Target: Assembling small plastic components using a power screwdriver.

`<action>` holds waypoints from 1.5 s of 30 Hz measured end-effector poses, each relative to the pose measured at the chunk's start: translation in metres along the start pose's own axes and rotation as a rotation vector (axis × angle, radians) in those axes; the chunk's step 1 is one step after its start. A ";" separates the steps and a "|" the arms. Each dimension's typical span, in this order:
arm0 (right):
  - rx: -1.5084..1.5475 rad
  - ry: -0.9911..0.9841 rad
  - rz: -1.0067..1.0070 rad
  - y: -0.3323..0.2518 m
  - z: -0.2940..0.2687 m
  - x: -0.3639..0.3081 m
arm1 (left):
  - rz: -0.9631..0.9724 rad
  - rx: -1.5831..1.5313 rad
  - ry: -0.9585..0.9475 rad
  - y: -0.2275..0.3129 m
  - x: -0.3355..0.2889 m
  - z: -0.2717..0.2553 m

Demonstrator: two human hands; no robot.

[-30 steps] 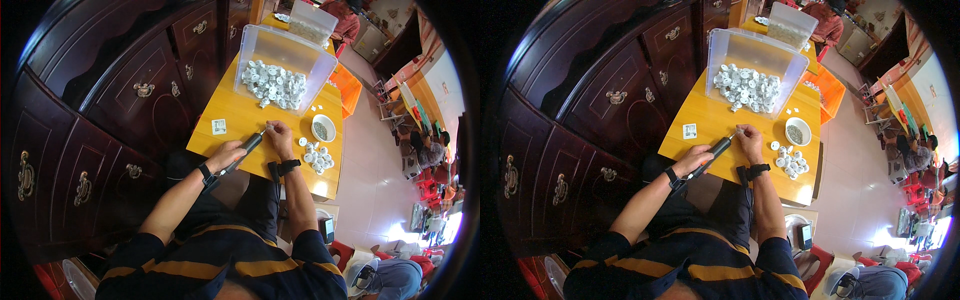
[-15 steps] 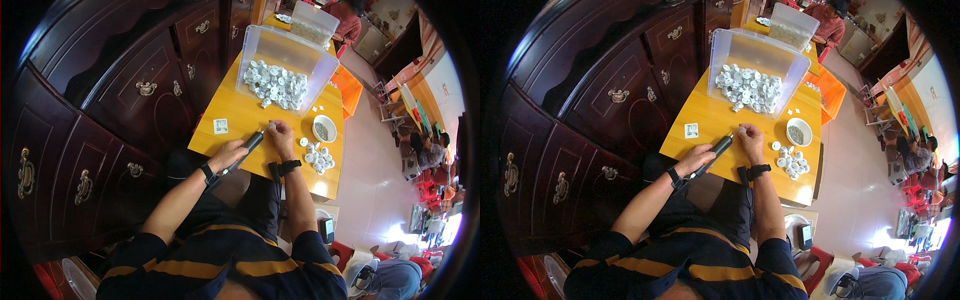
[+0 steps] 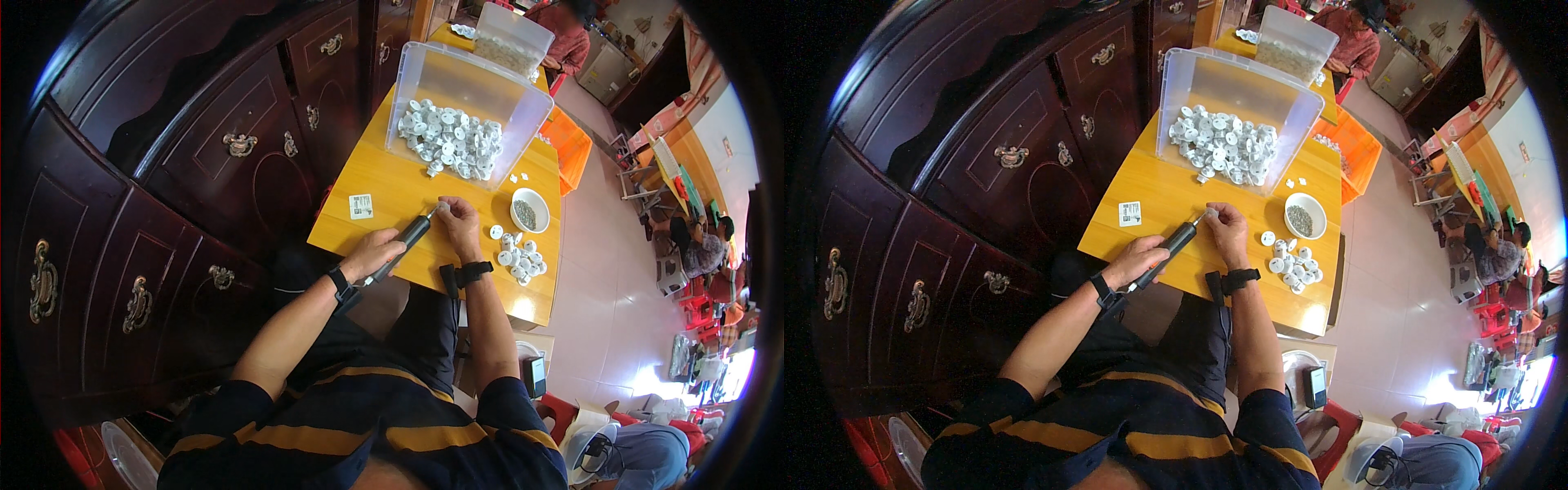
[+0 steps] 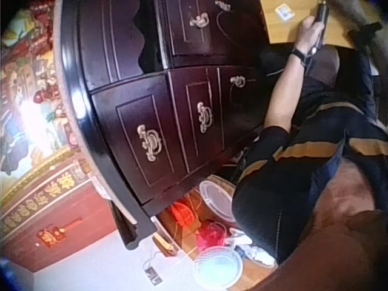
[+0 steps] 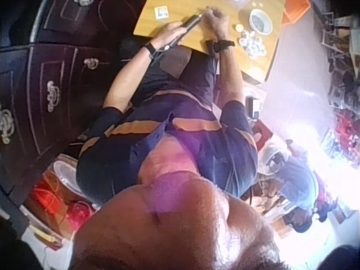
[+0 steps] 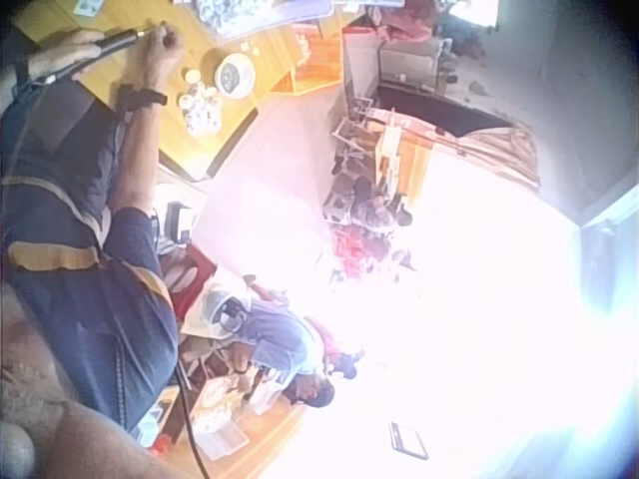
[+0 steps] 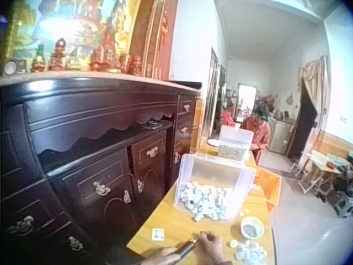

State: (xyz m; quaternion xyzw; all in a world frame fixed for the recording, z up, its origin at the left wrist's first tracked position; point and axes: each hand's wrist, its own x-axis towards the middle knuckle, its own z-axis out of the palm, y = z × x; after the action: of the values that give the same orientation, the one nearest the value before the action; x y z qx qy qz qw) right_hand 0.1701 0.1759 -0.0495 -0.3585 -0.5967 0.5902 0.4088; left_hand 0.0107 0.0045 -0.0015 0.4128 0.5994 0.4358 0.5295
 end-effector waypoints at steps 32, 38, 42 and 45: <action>-0.914 0.280 -0.547 -0.026 -0.026 0.001 | 0.016 -0.019 -0.026 -0.006 0.002 -0.003; -0.613 0.115 -0.312 -0.022 -0.019 -0.003 | 0.012 -0.010 -0.046 0.000 -0.001 -0.001; -0.426 0.027 -0.075 -0.019 -0.007 -0.011 | 0.001 -0.027 -0.055 0.001 -0.006 -0.004; -0.096 -0.069 0.109 -0.019 -0.003 -0.019 | -0.020 -0.027 -0.057 0.000 -0.011 -0.004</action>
State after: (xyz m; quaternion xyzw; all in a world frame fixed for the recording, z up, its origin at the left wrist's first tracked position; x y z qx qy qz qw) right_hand 0.1814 0.1591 -0.0321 -0.3894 -0.6176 0.5941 0.3376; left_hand 0.0082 -0.0065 0.0016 0.4117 0.5823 0.4265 0.5564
